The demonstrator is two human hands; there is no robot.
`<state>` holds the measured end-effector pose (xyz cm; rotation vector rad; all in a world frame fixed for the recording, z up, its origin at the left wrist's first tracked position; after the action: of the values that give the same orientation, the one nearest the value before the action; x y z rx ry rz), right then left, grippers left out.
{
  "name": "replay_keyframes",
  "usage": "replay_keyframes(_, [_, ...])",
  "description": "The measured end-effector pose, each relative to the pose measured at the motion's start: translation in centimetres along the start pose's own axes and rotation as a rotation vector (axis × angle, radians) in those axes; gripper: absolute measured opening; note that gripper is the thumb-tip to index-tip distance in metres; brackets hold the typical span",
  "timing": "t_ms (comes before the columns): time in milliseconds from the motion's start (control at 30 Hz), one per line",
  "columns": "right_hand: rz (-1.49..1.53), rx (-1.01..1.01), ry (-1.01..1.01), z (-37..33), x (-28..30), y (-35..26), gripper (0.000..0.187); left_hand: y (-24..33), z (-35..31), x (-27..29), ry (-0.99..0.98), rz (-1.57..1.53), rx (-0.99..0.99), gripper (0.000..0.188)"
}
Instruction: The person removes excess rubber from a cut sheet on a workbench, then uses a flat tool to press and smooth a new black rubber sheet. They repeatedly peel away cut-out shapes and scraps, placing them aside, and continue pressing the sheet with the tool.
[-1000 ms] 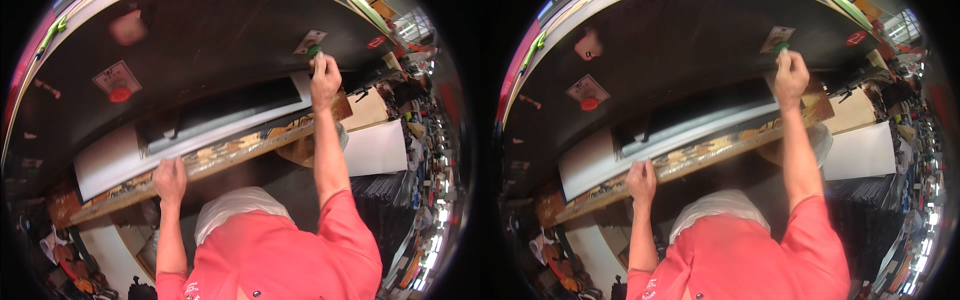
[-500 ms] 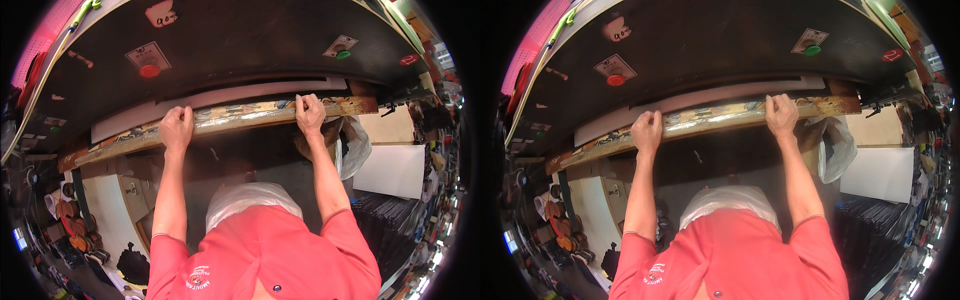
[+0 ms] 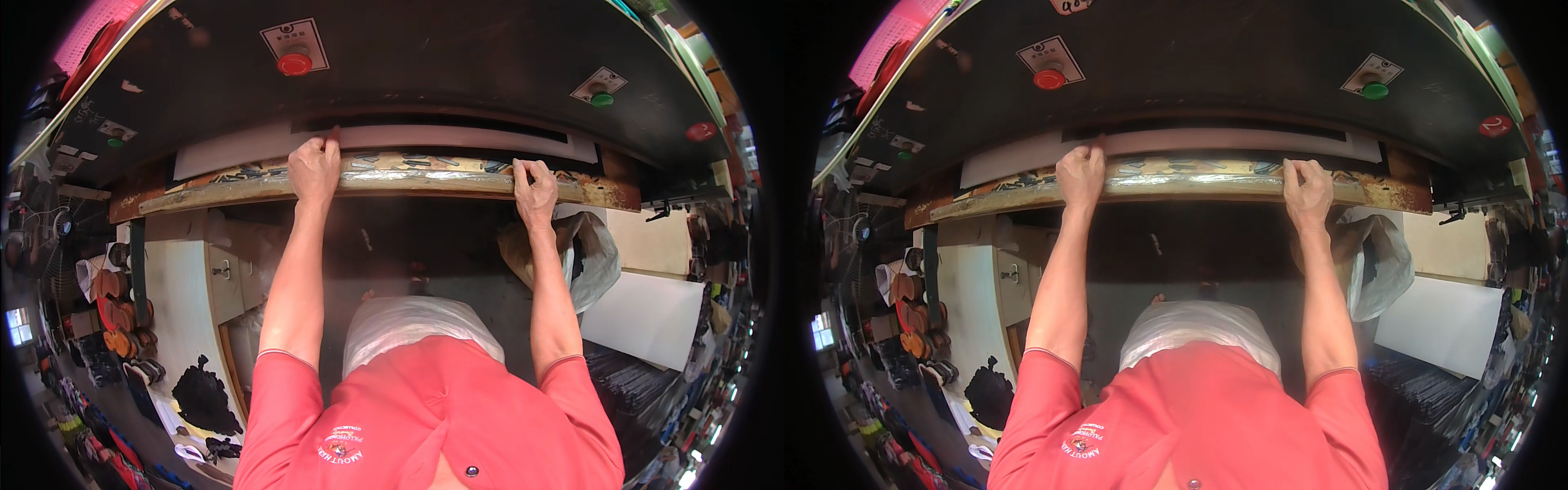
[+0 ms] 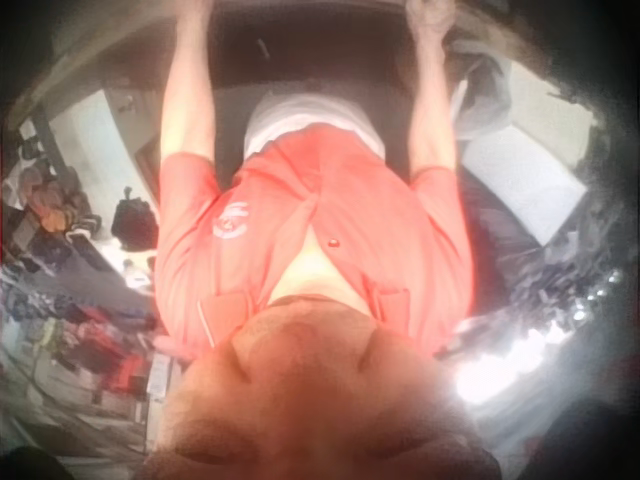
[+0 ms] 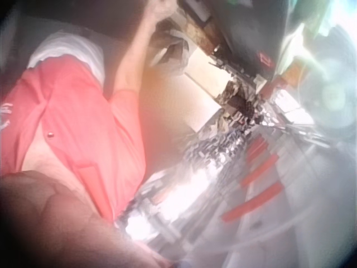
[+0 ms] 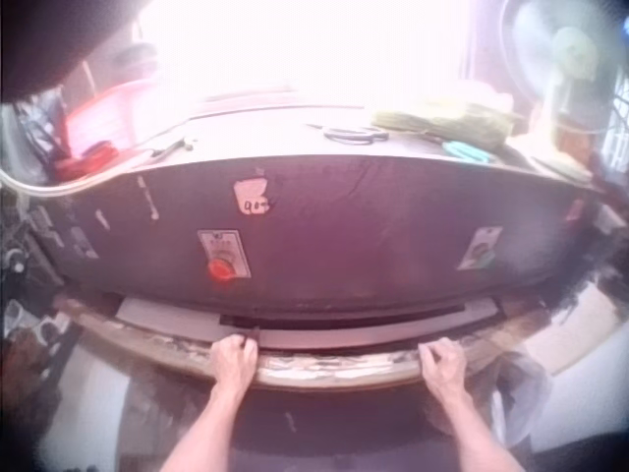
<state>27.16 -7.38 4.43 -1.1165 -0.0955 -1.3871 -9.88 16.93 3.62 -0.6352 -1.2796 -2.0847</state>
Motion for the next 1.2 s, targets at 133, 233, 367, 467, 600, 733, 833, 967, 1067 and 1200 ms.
replay_keyframes(133, [-0.027, 0.003, 0.001, -0.1, -0.2, -0.2, 0.017, 0.4, -0.1, 0.4, 0.039, -0.043, -0.014, 0.05])
replay_keyframes(233, [-0.026, 0.009, 0.002, -0.6, -0.4, -0.3, 0.016, 0.3, -0.3, 0.2, 0.009, -0.035, -0.011, 0.049])
replay_keyframes(367, [0.003, -0.08, -0.051, -1.1, -0.4, 0.3, 0.015, 0.1, -0.6, -0.1, -0.009, 0.002, -0.074, 0.048])
replay_keyframes(467, [0.09, -0.333, -0.074, -1.3, -0.7, 0.8, 0.019, 0.0, -1.2, -0.1, -0.053, -0.068, -0.121, 0.044])
replay_keyframes(600, [0.324, -0.468, -0.123, 0.6, -4.5, -3.7, 0.021, 0.2, -1.8, 1.1, -0.13, -0.285, -0.146, 0.034])
replay_keyframes(733, [0.295, -0.119, -0.34, 5.9, -13.4, -14.5, 0.061, 0.9, 1.5, 2.2, -0.164, -0.457, -0.2, 0.014])
replay_keyframes(833, [0.138, -0.038, -0.458, 8.4, -21.2, -19.9, 0.097, 0.0, 6.9, 0.4, -0.232, -0.466, -0.145, 0.022])
replay_keyframes(967, [-0.062, 0.031, -0.373, 10.7, -25.1, -22.7, 0.101, 0.3, 11.7, -4.4, -0.266, -0.317, -0.248, 0.042])
replay_keyframes(1067, [-0.07, 0.0, -0.381, 11.5, -25.2, -22.6, 0.101, 1.0, 11.8, -5.8, -0.247, -0.162, -0.383, 0.049])
replay_keyframes(1200, [0.133, -0.189, -0.465, 12.3, -23.8, -20.4, 0.102, 1.0, 10.8, -6.3, -0.283, -0.08, -0.414, 0.046])
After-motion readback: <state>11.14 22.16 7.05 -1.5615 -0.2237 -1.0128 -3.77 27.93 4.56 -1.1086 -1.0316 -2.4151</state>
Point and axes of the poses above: each hand's wrist, its own z-axis towards the middle knuckle, its own x-axis out of the back of the hand, y = z × x, the point moved 9 cm from there along z, towards the middle knuckle, and after that the axes turned 2 degrees about z, right-handed, at the moved point
